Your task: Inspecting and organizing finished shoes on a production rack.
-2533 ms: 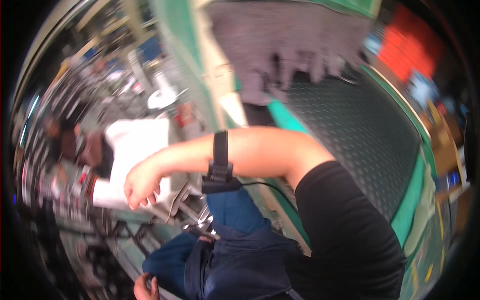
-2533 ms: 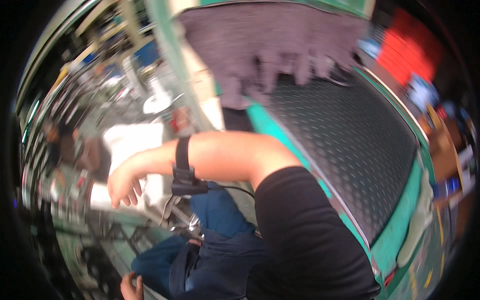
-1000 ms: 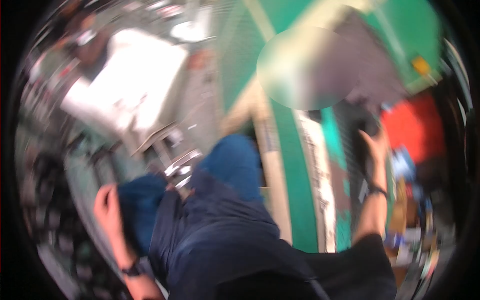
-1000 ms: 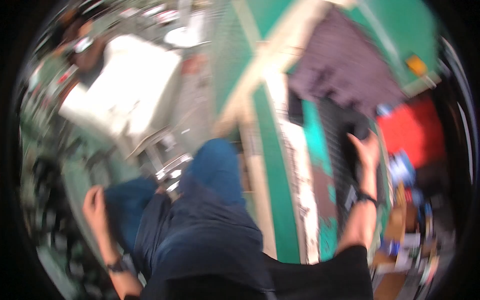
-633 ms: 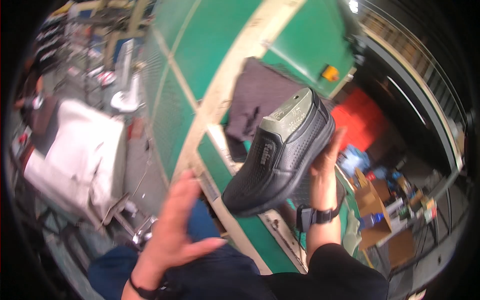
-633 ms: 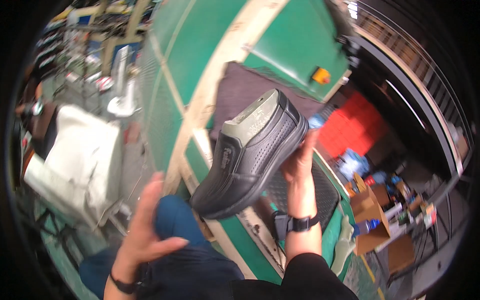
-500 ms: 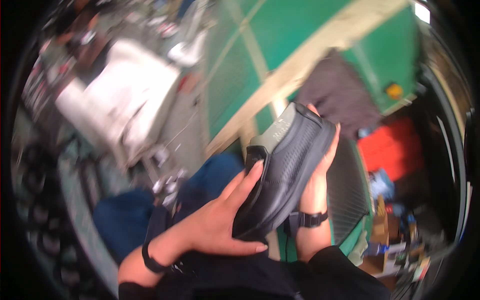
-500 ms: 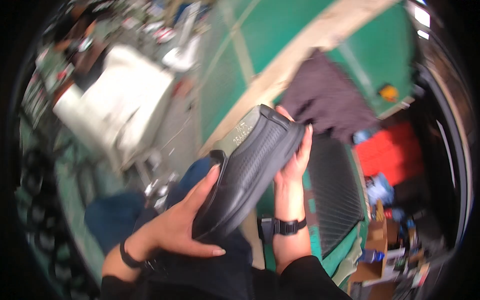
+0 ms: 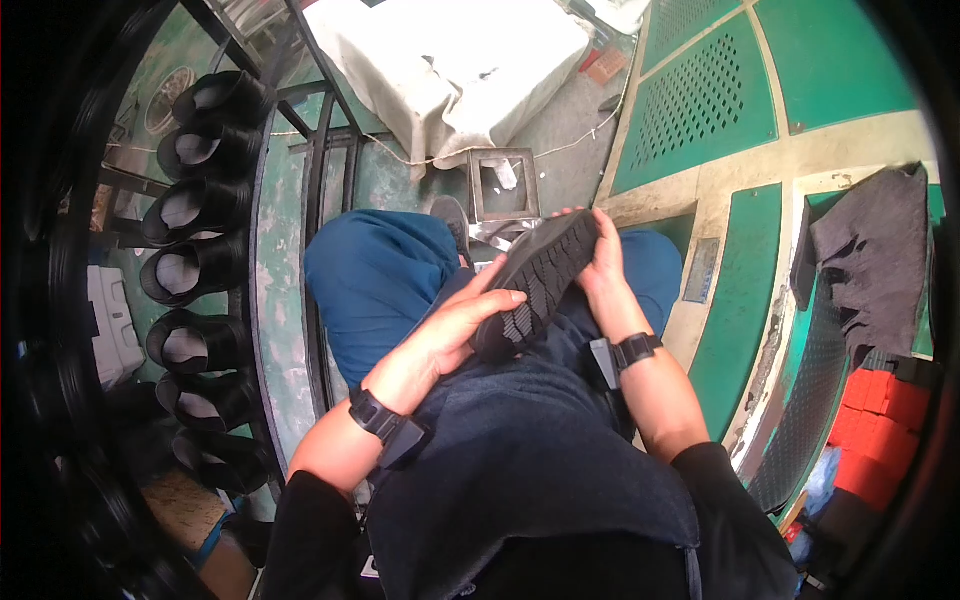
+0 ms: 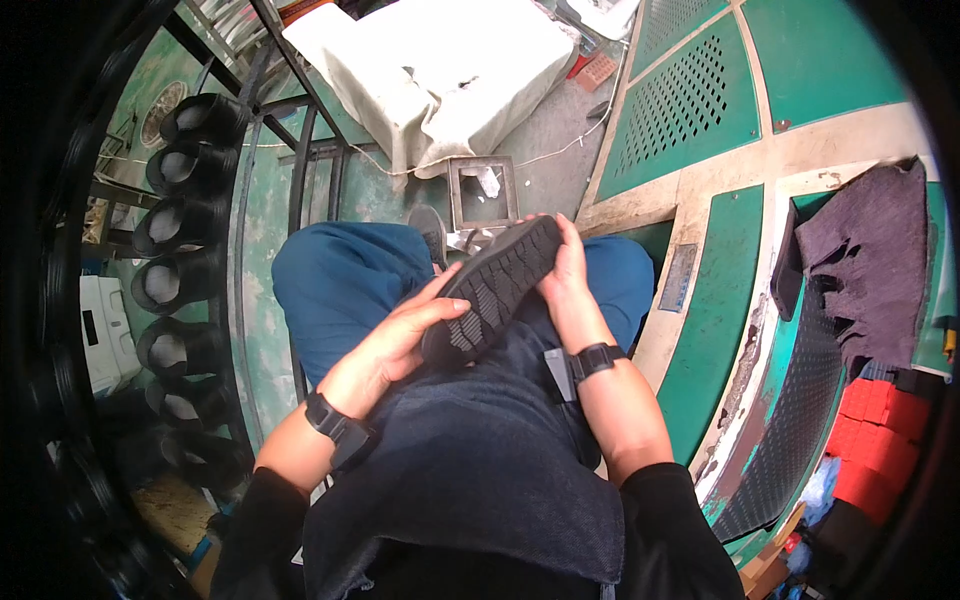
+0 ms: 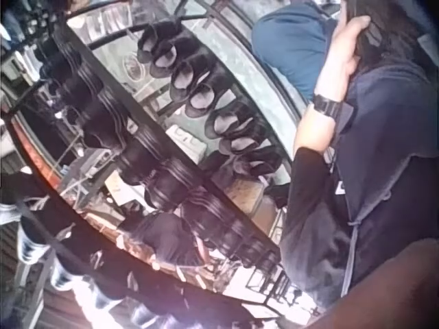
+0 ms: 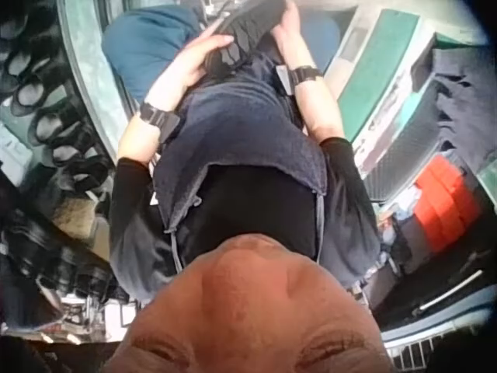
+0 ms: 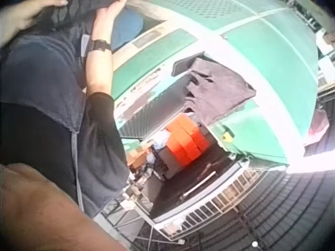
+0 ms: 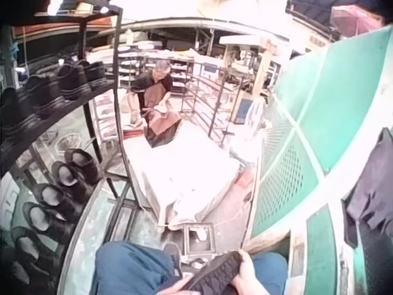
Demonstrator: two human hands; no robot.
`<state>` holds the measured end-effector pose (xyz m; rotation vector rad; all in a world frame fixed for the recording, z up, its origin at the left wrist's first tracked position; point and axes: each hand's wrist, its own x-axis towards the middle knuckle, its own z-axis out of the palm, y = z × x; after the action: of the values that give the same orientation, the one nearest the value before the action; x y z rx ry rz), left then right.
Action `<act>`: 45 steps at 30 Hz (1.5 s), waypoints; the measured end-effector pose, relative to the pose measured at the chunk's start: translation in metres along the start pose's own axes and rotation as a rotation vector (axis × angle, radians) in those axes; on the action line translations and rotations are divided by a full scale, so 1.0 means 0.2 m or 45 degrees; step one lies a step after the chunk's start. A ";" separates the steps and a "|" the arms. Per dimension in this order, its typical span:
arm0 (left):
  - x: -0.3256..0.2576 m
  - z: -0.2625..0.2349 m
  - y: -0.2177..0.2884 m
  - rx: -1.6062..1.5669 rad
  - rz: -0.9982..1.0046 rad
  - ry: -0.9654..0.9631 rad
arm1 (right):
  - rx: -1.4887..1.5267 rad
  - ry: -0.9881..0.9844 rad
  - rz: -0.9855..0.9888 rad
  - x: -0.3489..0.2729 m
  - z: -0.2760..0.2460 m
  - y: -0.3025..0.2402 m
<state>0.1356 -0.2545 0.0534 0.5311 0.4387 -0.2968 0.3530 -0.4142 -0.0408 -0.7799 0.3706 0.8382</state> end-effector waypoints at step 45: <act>0.45 -0.11 0.06 0.526 0.738 -0.002 | -1.323 -0.727 -0.758 -0.31 0.44 0.11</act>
<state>0.2107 -0.2472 -0.0021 1.0319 0.2037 0.1777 0.2977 -0.3710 0.0439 -1.4446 -0.8538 0.6054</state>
